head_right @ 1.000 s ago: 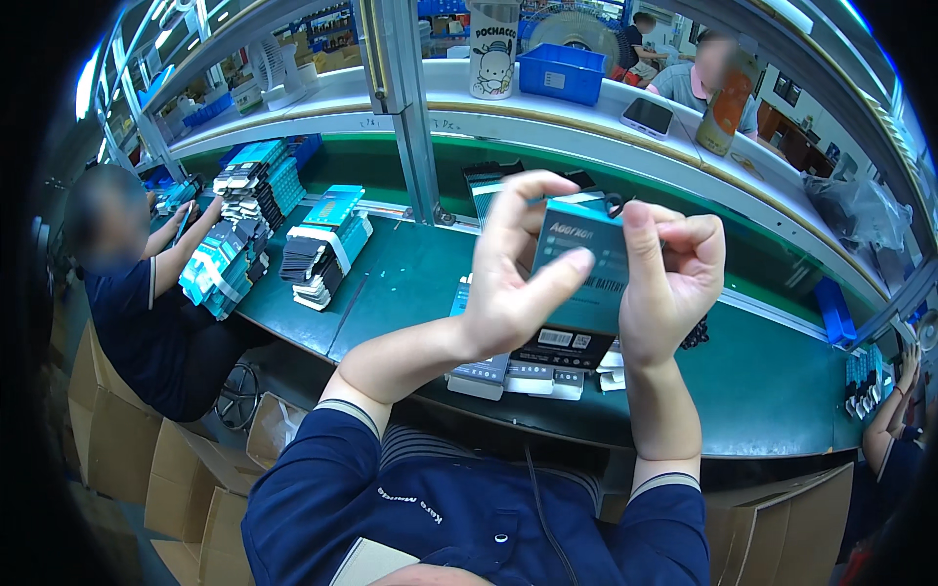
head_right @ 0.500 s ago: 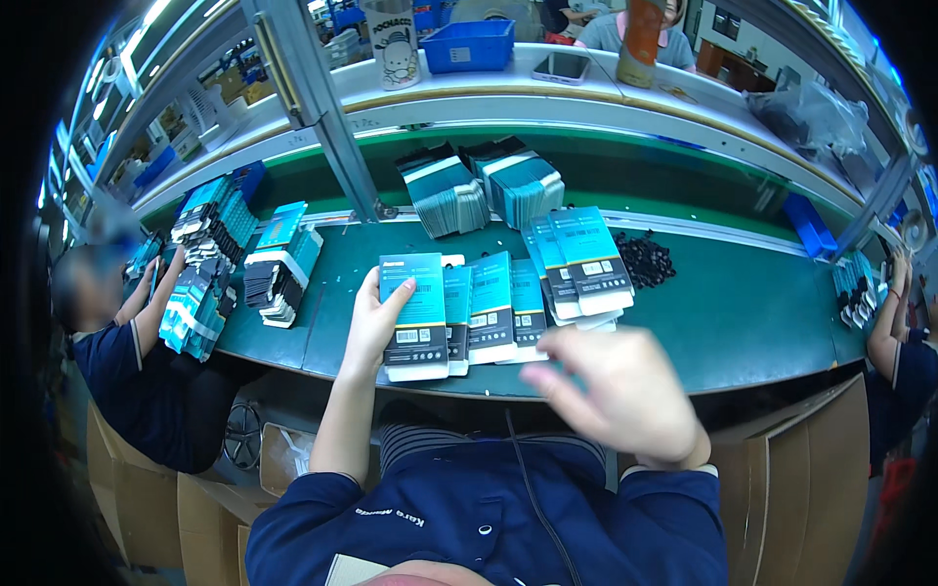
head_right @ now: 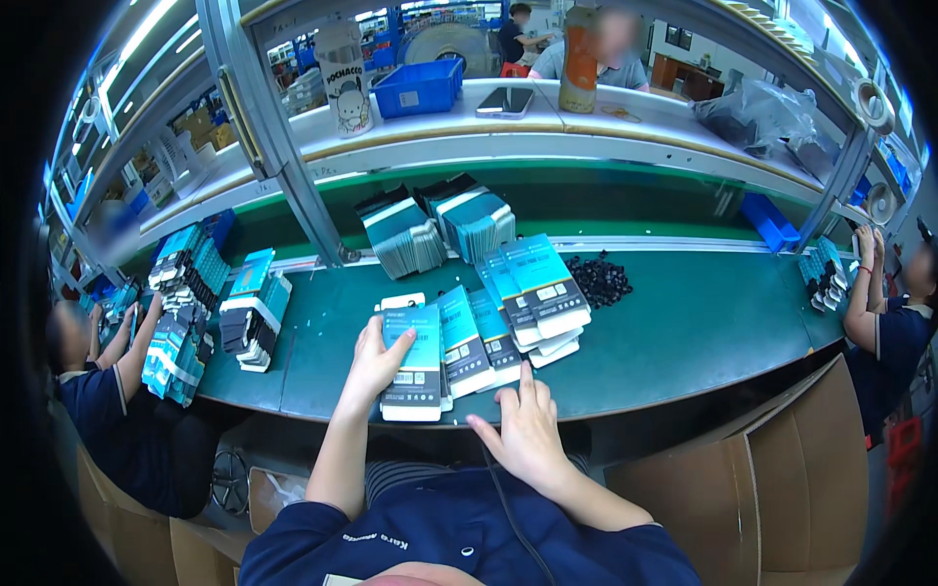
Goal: Folding and assembling cardboard retail boxes for smartphone batteries on an assembly line.
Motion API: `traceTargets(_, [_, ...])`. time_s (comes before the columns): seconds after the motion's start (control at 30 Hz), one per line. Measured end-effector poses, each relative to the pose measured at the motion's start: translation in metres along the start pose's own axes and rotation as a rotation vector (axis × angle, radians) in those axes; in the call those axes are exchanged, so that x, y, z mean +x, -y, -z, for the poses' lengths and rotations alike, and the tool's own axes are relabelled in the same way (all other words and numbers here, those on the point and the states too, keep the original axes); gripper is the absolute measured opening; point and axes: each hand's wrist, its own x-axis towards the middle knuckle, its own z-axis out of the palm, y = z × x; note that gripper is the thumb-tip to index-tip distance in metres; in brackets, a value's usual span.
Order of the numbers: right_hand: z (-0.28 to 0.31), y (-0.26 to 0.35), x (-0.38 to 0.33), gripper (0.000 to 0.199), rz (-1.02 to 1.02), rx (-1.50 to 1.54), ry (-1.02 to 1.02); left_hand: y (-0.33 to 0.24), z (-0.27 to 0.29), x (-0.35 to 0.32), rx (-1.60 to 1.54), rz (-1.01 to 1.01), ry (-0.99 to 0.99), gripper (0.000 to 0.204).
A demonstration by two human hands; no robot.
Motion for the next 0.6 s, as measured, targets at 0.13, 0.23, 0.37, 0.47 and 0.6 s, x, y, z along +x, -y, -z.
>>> traceTargets(0.13, [-0.011,-0.007,0.008,0.044,-0.028,0.061,-0.041,-0.021,-0.005,0.003,-0.573,0.131,0.065,0.045])
traceTargets(0.23, [-0.013,-0.007,0.011,0.041,-0.026,0.141,-0.054,-0.029,-0.016,0.006,-0.914,0.163,-0.033,0.031])
traceTargets(0.37, [-0.015,-0.010,0.015,0.039,-0.036,0.278,-0.035,-0.035,-0.018,0.009,-1.121,0.275,0.101,0.036])
traceTargets(0.47, [-0.018,-0.010,0.021,0.040,-0.034,0.405,0.007,-0.040,-0.014,0.009,-1.278,0.462,0.141,0.040])
traceTargets(0.6, [-0.022,-0.008,0.031,0.043,-0.072,0.537,-0.014,-0.043,-0.009,0.012,-1.276,0.480,0.140,0.040])
